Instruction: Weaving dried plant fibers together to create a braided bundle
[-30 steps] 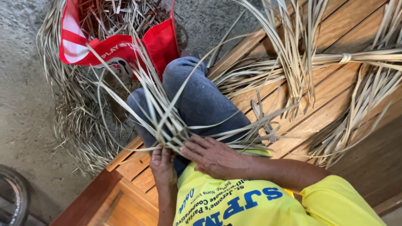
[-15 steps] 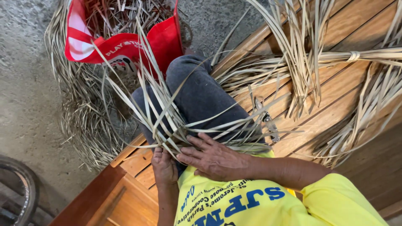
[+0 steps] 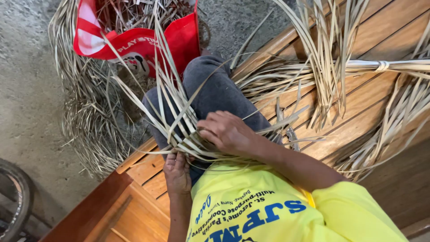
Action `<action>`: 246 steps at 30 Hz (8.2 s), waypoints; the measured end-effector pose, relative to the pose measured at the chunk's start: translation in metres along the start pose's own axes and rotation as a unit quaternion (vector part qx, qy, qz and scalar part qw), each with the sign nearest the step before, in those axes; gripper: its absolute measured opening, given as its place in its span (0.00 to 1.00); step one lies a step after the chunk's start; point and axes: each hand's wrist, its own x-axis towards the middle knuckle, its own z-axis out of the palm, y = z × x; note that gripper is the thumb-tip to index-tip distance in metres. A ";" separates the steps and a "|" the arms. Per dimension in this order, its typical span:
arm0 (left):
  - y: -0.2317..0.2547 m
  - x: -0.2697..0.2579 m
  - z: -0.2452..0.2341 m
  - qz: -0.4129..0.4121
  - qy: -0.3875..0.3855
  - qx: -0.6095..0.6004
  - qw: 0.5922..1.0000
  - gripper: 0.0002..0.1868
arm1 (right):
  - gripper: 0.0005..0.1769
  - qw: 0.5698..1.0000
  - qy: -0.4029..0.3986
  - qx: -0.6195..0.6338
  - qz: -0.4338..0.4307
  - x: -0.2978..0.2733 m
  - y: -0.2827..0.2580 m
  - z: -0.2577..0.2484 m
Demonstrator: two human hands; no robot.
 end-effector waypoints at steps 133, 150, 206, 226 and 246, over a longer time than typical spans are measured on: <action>0.044 -0.015 0.067 0.154 0.010 0.116 0.981 0.08 | 0.03 0.924 -0.191 -0.180 -0.278 0.090 -0.052 -0.022; 0.054 -0.012 0.070 0.144 0.014 0.133 0.980 0.08 | 0.03 0.933 -0.154 -0.145 -0.290 0.081 -0.052 -0.010; 0.066 -0.039 0.049 0.137 -0.038 0.322 0.936 0.06 | 0.21 0.964 -0.192 -0.160 -0.095 0.054 -0.066 -0.052; 0.057 -0.031 0.054 0.096 -0.080 0.198 0.972 0.08 | 0.10 0.953 -0.111 -0.188 -0.208 0.063 -0.022 -0.009; 0.075 -0.037 0.071 0.164 -0.027 0.313 0.935 0.04 | 0.06 0.950 -0.142 -0.204 -0.189 0.071 -0.035 -0.020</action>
